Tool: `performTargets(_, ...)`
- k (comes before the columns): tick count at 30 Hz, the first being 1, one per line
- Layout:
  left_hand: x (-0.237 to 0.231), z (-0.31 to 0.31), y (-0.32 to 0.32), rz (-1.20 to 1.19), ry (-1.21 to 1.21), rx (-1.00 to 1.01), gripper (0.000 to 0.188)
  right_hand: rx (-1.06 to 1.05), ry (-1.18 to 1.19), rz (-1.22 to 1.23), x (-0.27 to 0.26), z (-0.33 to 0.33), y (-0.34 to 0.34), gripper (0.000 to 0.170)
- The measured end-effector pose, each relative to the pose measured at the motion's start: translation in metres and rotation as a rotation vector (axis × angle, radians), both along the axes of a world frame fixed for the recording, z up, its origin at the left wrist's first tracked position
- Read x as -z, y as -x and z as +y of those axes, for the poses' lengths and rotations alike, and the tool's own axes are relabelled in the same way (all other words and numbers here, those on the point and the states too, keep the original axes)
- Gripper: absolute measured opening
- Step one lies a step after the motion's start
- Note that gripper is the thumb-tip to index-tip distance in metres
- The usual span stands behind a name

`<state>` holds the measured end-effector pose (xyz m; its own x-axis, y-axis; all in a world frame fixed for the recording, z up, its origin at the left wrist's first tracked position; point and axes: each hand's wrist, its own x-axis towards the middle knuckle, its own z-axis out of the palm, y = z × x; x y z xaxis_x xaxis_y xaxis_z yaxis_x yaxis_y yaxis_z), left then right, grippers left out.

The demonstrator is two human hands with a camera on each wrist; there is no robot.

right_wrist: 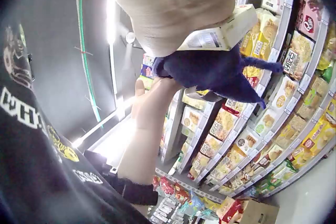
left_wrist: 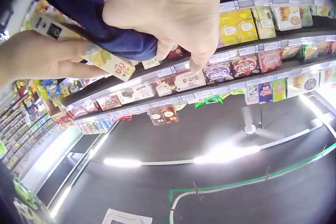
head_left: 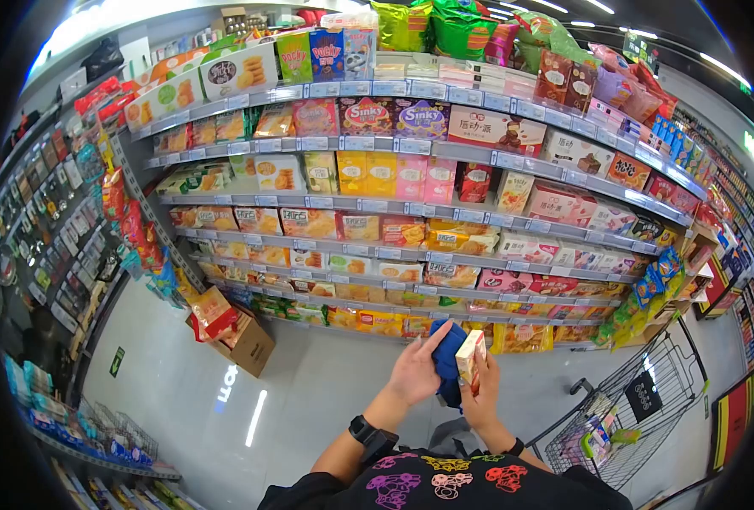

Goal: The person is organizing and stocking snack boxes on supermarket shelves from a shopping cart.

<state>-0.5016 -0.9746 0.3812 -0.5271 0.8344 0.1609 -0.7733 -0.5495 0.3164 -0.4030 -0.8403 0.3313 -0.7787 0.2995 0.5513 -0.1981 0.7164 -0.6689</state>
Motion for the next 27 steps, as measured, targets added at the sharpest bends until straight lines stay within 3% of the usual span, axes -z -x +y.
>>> performTargets(6, 0.013, 0.027, -0.004, 0.044, -0.024, 0.137, 0.069, 0.105, 0.141, 0.081, 0.004, 0.031, 0.008, 0.052)
performTargets(9, 0.017, 0.044, -0.007, 0.063, -0.004, 0.199, 0.071, 0.112, 0.362, 0.058, 0.016, 0.049, 0.008, 0.051)
performTargets(12, 0.021, 0.07, -0.005, 0.046, -0.025, 0.195, 0.072, 0.137, 0.339, 0.058, -0.012, 0.059, 0.001, 0.051)
performTargets(16, 0.024, 0.119, -0.004, -0.038, -0.028, 0.135, 0.07, 0.118, 0.345, -0.031, 0.008, 0.1, -0.004, 0.05)
performTargets(18, 0.026, 0.146, -0.002, -0.026, -0.012, 0.127, 0.068, 0.148, 0.234, -0.014, 0.008, 0.124, -0.01, 0.05)
performTargets(20, 0.03, 0.172, -0.002, -0.036, -0.005, 0.234, 0.068, 0.262, 0.104, 0.065, 0.02, 0.149, -0.012, 0.05)
performTargets(27, 0.041, 0.301, -0.021, 0.097, 0.244, 0.594, 0.063, 0.563, 0.385, 0.26, 0.032, 0.269, -0.04, 0.049)
